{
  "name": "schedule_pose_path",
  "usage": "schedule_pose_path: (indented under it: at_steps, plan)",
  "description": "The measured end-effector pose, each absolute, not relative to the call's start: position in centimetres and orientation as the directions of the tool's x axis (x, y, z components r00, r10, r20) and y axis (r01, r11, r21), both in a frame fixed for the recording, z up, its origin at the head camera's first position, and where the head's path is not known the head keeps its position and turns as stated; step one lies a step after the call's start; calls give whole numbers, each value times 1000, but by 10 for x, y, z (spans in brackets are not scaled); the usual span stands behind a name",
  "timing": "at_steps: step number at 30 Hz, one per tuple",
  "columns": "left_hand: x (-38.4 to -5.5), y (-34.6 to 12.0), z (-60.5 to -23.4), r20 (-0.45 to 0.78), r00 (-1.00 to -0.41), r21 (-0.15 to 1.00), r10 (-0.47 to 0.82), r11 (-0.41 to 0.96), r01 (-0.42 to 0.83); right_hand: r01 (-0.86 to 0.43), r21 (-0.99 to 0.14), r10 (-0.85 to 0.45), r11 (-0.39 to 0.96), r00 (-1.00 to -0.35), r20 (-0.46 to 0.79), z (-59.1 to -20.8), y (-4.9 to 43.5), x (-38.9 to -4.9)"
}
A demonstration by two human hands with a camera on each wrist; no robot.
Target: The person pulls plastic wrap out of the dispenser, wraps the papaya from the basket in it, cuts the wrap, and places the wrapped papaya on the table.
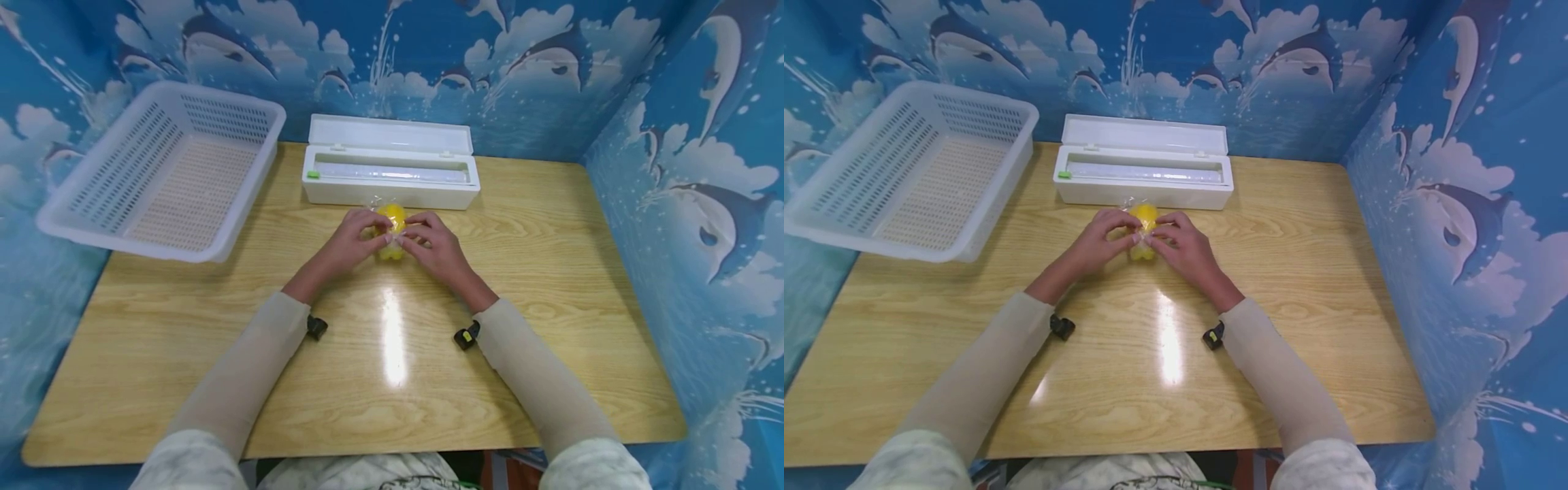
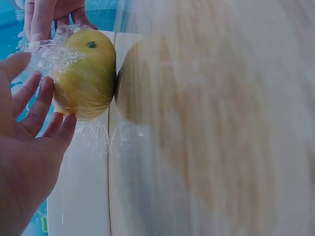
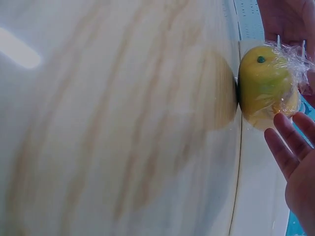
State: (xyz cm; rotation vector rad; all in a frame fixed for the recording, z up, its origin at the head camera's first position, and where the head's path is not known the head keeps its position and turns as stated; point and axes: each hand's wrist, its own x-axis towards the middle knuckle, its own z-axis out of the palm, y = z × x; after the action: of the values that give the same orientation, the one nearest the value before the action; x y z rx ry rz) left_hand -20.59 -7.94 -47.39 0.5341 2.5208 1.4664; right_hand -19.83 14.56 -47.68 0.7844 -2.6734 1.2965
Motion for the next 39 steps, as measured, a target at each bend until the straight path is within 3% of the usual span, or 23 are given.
schedule_pose_path:
  at_steps: [14,22,29,39]
  plan:
    - [-210,-71,-473,103,-946,860,307,451,240,-384,-761,-383,523,-904,192,-475,144,-201]
    - [-211,-69,-475,76,-956,872,282,446,201,-503,-630,-463,592,-852,244,-478,146,-204]
    - [-212,-69,-481,87,-958,910,273,370,188,-487,-671,-479,559,-850,219,-478,146,-202]
    - [-209,-70,-481,72,-959,905,275,387,179,-587,-624,-520,516,-793,317,-480,147,-203]
